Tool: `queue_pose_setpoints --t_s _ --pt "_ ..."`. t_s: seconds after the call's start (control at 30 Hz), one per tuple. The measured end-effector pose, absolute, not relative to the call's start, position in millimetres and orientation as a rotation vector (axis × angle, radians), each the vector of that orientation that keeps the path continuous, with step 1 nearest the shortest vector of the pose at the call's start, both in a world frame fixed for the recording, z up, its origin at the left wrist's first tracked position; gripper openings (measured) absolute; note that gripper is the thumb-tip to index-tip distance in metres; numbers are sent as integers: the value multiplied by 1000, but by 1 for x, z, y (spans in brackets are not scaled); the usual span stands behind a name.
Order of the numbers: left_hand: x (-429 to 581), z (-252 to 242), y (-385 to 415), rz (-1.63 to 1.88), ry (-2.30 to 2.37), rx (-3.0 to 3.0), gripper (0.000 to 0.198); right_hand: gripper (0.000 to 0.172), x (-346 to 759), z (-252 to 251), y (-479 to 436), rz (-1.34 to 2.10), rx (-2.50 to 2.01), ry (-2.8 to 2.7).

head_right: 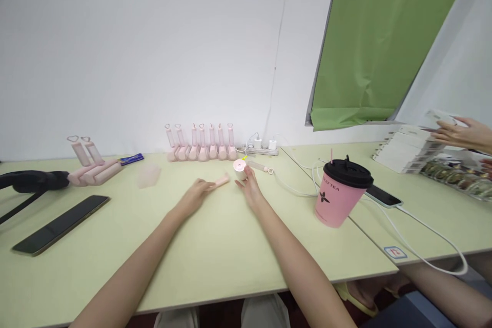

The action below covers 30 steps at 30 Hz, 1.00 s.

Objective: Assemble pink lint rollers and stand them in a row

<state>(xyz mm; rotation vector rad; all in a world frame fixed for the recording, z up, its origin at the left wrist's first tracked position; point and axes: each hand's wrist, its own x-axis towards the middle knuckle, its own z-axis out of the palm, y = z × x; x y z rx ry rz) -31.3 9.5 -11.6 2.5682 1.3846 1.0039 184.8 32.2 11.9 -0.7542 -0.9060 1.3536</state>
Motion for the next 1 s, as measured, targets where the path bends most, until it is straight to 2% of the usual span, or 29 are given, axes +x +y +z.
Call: queue_pose_setpoints --t_s 0.2,0.37,0.47,0.57,0.77,1.0 --pt "34 -12 -11 976 932 2718 44 65 186 21 30 959 -1004 -965" --pt "22 -13 -3 1097 976 2539 57 76 172 19 20 540 -1006 -1333" --pt "14 -14 2 1151 1020 2404 54 77 164 12 17 285 -1005 -1502" --pt "11 -13 3 1175 1062 2277 52 78 167 9 18 243 -1077 -1520" --pt "10 -17 8 1203 1074 2092 72 74 182 11 23 219 -1260 -1609" --pt "12 -23 14 1304 1024 1854 85 63 181 0 26 384 -1192 -1758"
